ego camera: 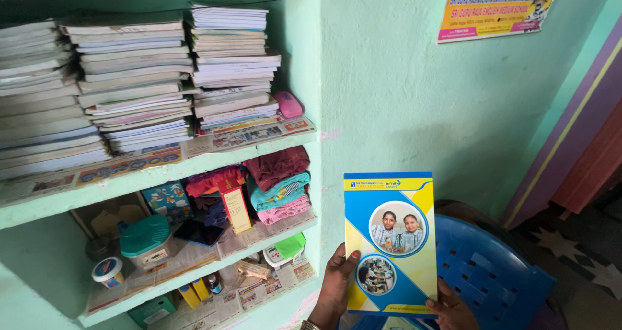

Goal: The person picks up books from a blue plastic chair and places them onto a wall shelf. The person handles several books one at a time, briefly turning them over before stacking them on the shelf.

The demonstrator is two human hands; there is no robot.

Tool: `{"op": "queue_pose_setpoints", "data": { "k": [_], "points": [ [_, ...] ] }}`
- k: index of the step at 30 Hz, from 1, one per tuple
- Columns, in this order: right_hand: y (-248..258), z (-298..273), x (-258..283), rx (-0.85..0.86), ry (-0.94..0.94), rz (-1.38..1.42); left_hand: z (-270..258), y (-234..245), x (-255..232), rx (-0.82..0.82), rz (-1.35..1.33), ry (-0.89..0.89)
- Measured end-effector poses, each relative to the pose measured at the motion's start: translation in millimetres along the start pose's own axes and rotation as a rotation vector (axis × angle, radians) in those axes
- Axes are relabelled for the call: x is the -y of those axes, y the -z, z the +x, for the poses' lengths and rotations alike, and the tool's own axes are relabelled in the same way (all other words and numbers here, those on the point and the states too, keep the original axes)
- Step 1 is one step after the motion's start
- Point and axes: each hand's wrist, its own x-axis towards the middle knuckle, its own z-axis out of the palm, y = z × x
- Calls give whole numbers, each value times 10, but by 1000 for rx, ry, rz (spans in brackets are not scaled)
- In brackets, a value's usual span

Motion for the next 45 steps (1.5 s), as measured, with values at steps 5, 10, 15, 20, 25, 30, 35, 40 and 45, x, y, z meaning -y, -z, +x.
{"op": "queue_pose_setpoints", "data": {
  "k": [5, 10, 15, 20, 25, 30, 35, 40, 45],
  "points": [
    [-124, 96, 12, 74, 87, 53, -61, -32, -146, -43, 18, -47],
    [-525, 4, 224, -1, 64, 91, -60, 25, -254, -17, 8, -139],
    [-1221, -313, 691, -17, 284, -36, -32, -29, -343, -16, 129, -217],
    [-1700, -438, 904, -136, 601, -254, -48, -176, -585, 54, 434, -473],
    [-2249, -500, 934, -203, 1157, -639, -215, -373, -704, 358, 421, -763],
    [-2908, -745, 1107, -90, 1439, -897, -162, -299, -880, 184, 180, -467],
    [-3230, -706, 1271, 64, 1442, -1040, -66, -46, -1193, 123, -254, -398],
    [-3404, -508, 1255, -25, 1125, -607, -12, 254, -1435, 140, -415, -361],
    [-3381, -180, 1229, 223, 491, 258, -112, 488, -1732, 199, -390, -371]
  ]
}}
